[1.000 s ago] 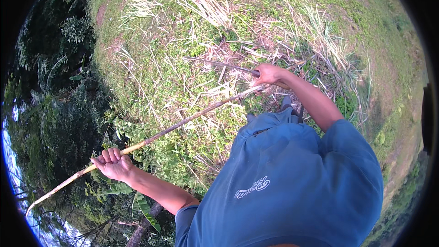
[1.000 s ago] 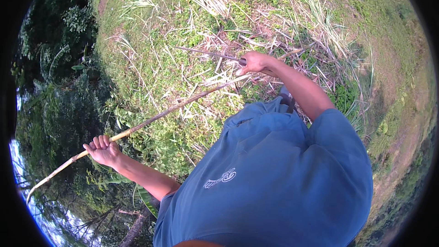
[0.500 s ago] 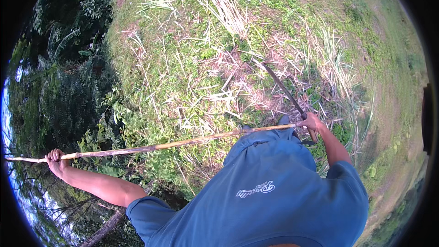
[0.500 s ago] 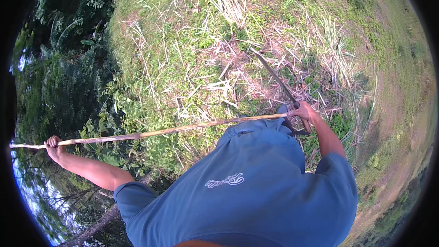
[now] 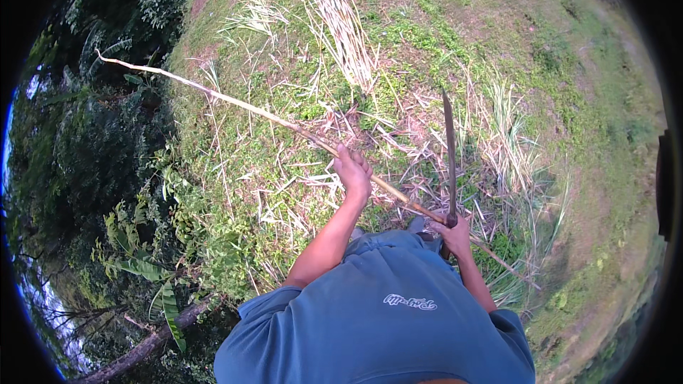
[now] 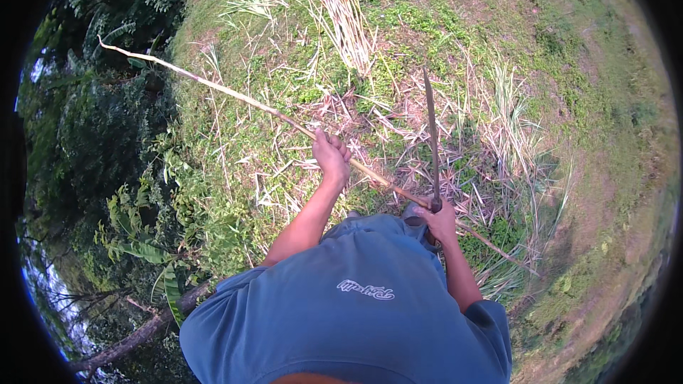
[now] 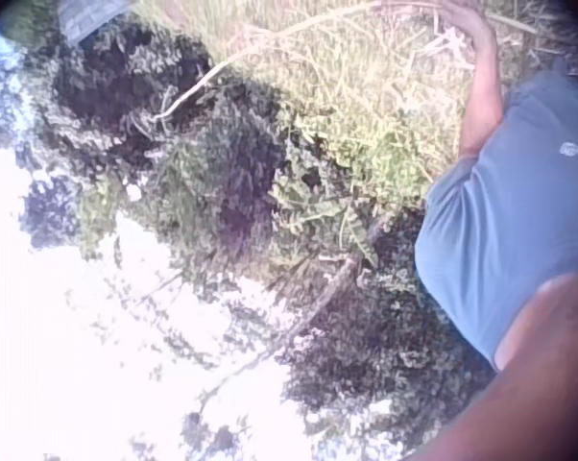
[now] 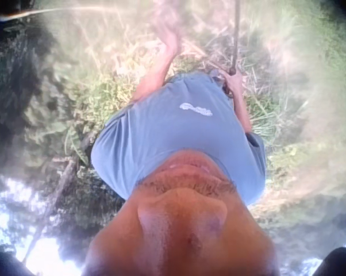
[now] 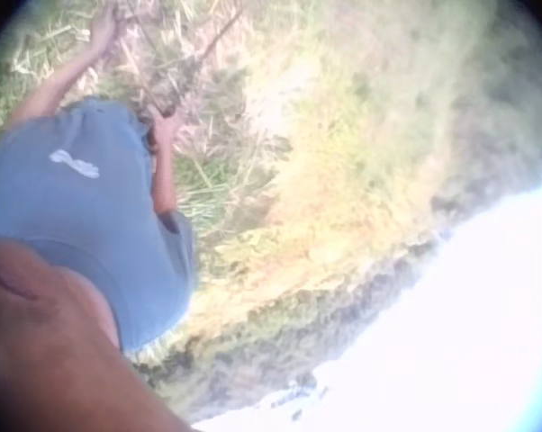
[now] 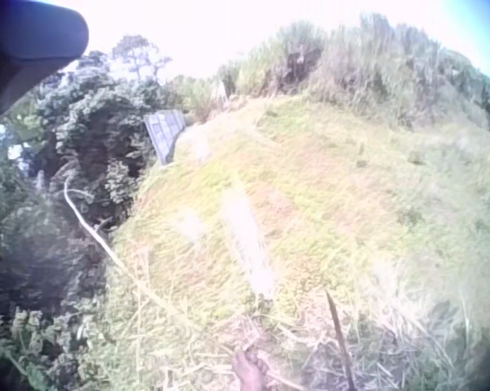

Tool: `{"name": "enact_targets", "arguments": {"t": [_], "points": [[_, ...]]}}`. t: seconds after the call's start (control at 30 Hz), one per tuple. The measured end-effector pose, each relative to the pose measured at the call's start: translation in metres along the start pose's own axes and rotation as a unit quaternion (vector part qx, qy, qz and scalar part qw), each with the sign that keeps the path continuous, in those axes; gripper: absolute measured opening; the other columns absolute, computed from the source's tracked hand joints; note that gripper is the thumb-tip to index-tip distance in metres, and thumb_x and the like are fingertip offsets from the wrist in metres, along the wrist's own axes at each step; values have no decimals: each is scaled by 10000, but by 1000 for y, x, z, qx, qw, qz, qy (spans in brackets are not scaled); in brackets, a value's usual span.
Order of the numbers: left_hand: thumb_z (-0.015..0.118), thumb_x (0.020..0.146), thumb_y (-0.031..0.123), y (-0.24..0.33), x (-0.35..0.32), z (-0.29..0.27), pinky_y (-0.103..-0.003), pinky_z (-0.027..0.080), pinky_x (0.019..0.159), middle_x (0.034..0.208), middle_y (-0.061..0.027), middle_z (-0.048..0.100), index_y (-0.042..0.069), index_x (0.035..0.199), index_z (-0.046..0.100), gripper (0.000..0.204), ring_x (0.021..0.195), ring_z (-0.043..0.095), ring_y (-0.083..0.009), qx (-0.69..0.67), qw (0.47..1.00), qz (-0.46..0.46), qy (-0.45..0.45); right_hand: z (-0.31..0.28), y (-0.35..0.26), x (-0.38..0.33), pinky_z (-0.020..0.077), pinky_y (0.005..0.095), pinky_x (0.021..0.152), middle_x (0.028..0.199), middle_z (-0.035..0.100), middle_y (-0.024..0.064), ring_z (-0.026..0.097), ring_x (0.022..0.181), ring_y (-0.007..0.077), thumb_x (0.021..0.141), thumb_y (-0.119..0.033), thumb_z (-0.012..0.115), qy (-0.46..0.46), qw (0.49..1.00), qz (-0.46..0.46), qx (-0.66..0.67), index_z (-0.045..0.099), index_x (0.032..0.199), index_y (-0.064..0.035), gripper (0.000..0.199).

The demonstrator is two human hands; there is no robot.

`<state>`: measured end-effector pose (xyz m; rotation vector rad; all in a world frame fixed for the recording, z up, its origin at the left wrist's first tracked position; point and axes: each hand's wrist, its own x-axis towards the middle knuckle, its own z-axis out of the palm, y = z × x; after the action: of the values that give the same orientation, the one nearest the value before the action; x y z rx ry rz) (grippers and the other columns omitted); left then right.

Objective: The person uses a machete to cut long sticks into shorter pieces. They repeatedly pick up sticks from the ground, position them, and chop them into smaller segments, dropping the cut pieces onto a growing pile.

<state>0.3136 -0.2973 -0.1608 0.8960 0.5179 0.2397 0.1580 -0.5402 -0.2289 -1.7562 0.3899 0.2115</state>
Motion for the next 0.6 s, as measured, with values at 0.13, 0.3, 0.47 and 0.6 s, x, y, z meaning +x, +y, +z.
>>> {"name": "enact_targets", "arguments": {"t": [0.13, 0.3, 0.47, 0.6], "points": [[375, 1019, 348, -28, 42, 9, -271, 208, 350, 541, 25, 323, 127, 832, 304, 298, 393, 268, -95, 56, 997, -54, 16, -91, 71, -57, 494, 286, 725, 855, 687, 43, 613, 747, 132, 696, -160, 824, 146, 984, 64, -78, 675, 1052, 1, 418], [393, 1012, 323, -70, 74, 32, -274, 182, 334, 531, 44, 312, 140, 792, 326, 294, 382, 258, -88, 74, 992, -102, 28, -181, 179, -183, 467, 282, 609, 764, 644, 50, 572, 649, 129, 693, -170, 835, 280, 937, 191, -91, 657, 941, 47, 375], [409, 1008, 319, -105, 134, 52, -262, 170, 333, 520, 51, 308, 166, 770, 366, 286, 377, 240, -80, 68, 985, -146, -62, -179, 250, -276, 460, 313, 565, 614, 577, 24, 536, 565, 155, 686, -229, 848, 384, 872, 302, -10, 627, 701, 15, 329], [435, 997, 310, -92, 169, 84, -251, 185, 336, 521, 57, 314, 158, 796, 393, 256, 383, 254, -73, 75, 985, -130, -84, -155, 278, -268, 413, 334, 528, 568, 495, 1, 478, 539, 150, 684, -237, 851, 328, 873, 349, -93, 533, 626, -42, 377]]}}
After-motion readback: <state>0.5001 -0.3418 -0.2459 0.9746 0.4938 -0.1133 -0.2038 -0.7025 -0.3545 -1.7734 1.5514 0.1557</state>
